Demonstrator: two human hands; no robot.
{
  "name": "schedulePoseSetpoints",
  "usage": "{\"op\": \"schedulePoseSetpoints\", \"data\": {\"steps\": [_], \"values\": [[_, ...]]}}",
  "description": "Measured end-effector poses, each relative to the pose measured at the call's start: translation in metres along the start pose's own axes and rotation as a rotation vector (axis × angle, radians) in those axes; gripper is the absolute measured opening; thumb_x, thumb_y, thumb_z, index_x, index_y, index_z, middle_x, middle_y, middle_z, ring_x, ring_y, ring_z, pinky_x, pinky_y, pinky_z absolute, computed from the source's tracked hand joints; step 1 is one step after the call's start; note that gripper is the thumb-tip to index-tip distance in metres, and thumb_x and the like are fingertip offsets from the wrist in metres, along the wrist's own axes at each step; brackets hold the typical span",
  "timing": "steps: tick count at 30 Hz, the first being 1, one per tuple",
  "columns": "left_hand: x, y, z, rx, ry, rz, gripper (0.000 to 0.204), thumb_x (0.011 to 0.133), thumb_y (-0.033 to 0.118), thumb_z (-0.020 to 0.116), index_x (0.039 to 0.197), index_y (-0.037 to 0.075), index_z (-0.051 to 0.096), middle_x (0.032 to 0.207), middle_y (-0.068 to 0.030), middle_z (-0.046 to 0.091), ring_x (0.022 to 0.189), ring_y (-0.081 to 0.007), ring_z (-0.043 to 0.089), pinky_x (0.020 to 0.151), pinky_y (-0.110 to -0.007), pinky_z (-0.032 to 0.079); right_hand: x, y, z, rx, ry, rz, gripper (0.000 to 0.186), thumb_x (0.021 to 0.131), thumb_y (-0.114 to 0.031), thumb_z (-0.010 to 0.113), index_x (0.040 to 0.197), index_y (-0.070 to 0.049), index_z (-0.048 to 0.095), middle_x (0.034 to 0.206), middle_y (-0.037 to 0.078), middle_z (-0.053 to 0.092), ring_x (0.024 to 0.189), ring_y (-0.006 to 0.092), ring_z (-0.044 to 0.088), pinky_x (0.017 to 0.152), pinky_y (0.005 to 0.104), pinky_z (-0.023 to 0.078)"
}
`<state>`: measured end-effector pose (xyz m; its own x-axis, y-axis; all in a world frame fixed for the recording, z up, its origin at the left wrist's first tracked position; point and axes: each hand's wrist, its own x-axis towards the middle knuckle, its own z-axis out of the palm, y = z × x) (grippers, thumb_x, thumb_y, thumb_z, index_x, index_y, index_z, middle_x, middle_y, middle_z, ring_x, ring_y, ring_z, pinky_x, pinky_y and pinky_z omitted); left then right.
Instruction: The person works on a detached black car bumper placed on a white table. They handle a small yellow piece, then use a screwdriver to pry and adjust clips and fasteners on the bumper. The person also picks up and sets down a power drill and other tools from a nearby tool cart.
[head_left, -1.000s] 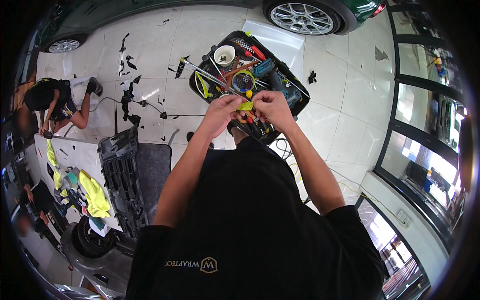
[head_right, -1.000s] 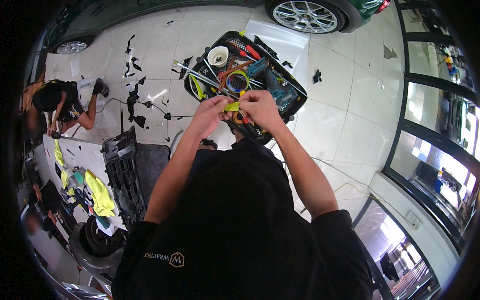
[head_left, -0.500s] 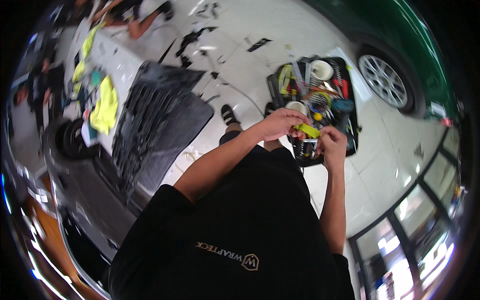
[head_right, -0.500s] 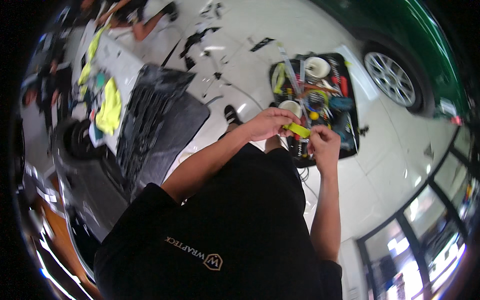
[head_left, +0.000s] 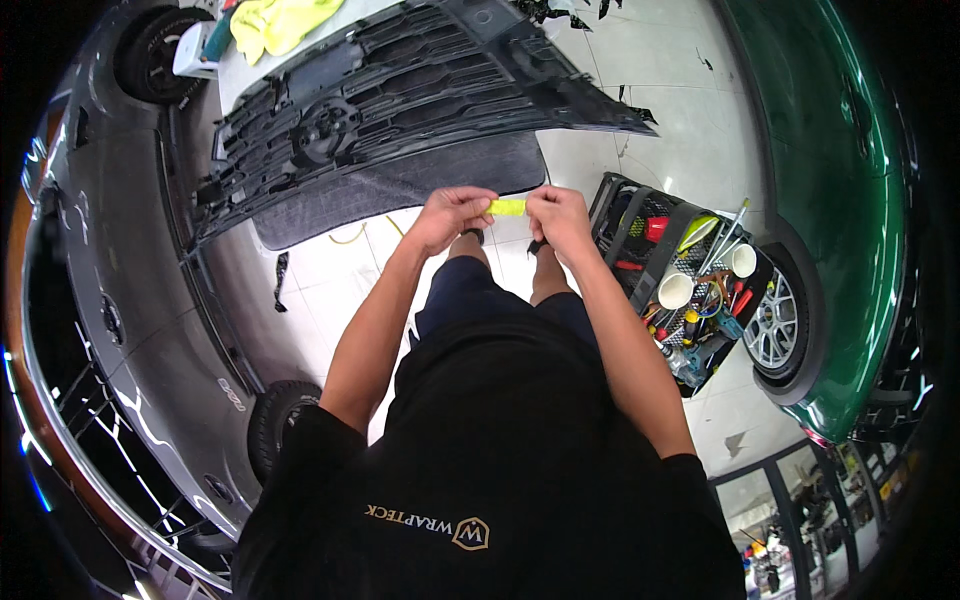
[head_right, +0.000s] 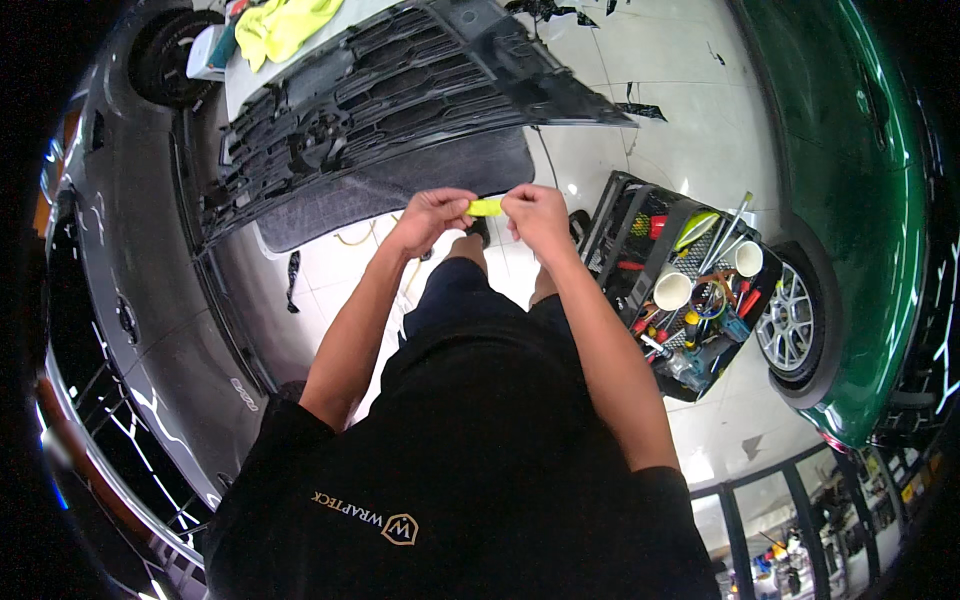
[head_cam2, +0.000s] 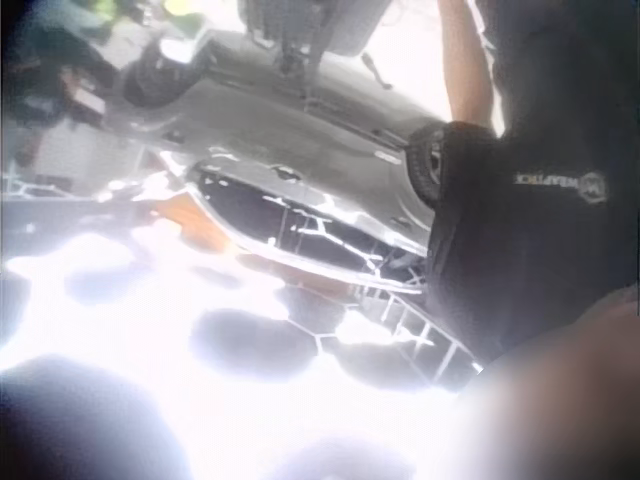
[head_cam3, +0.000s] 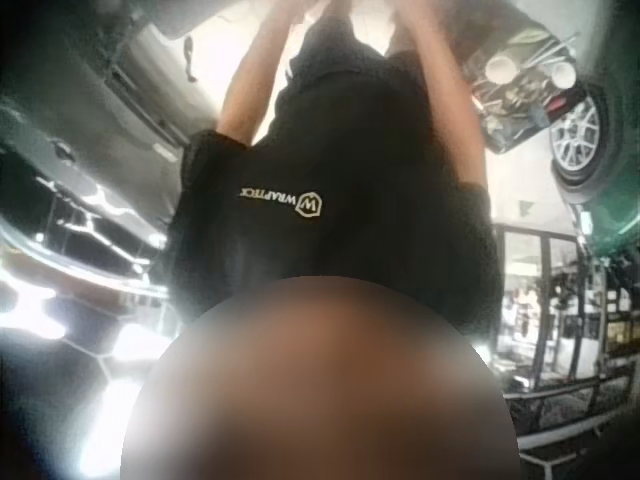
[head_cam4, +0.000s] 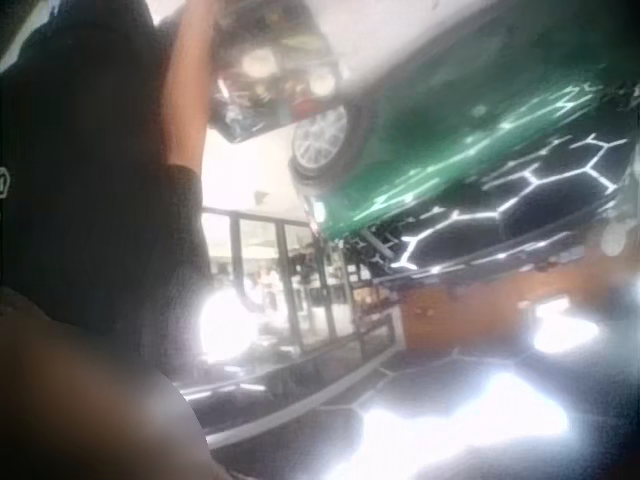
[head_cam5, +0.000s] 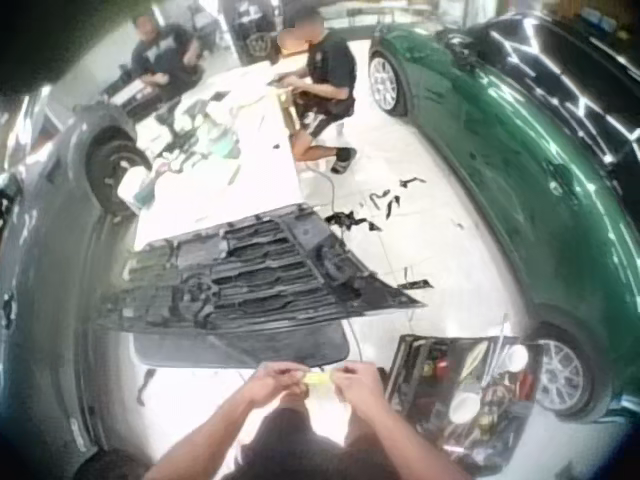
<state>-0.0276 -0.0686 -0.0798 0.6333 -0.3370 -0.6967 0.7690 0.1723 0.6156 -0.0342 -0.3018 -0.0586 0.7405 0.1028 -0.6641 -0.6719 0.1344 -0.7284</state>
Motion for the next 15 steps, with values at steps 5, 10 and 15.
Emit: {"op": "schedulePoseSetpoints", "data": {"steps": [5, 10, 15], "values": [[0.014, 0.015, -0.062, -0.04, -0.086, 0.007, 0.029, 0.104, 0.01, 0.065, 0.127, -0.007, 0.069, 0.115, -0.0177, 0.074, 0.094, -0.02, 0.074, 0.086, -0.029, 0.062, 0.034, 0.008, 0.053, 0.05, 0.095, 0.061, 0.011, 0.09, -0.004, 0.065, 0.084, 0.003, 0.071, 0.069, 0.006, 0.064, 0.053, 0.0111, 0.058, 0.048, 0.0266, 0.045], [0.009, 0.026, -0.08, 0.105, -0.128, 0.058, 0.028, 0.104, 0.007, 0.064, 0.128, -0.007, 0.068, 0.109, -0.0154, 0.075, 0.091, -0.0173, 0.075, 0.083, -0.029, 0.062, 0.04, 0.002, 0.086, 0.092, 0.053, 0.146, 0.036, 0.099, -0.028, 0.054, 0.112, 0.002, 0.067, 0.1, 0.012, 0.069, 0.075, 0.0178, 0.067, 0.061, 0.0322, 0.057], [-0.014, 0.032, -0.087, 0.166, -0.156, 0.159, 0.026, 0.097, -0.001, 0.069, 0.123, -0.006, 0.066, 0.101, -0.0135, 0.075, 0.089, -0.0174, 0.075, 0.08, -0.031, 0.063, 0.029, 0.001, 0.131, -0.014, -0.099, 0.185, 0.053, 0.103, -0.049, 0.062, 0.114, 0.003, 0.065, 0.092, 0.01, 0.071, 0.073, 0.0164, 0.069, 0.054, 0.0306, 0.054]]}}
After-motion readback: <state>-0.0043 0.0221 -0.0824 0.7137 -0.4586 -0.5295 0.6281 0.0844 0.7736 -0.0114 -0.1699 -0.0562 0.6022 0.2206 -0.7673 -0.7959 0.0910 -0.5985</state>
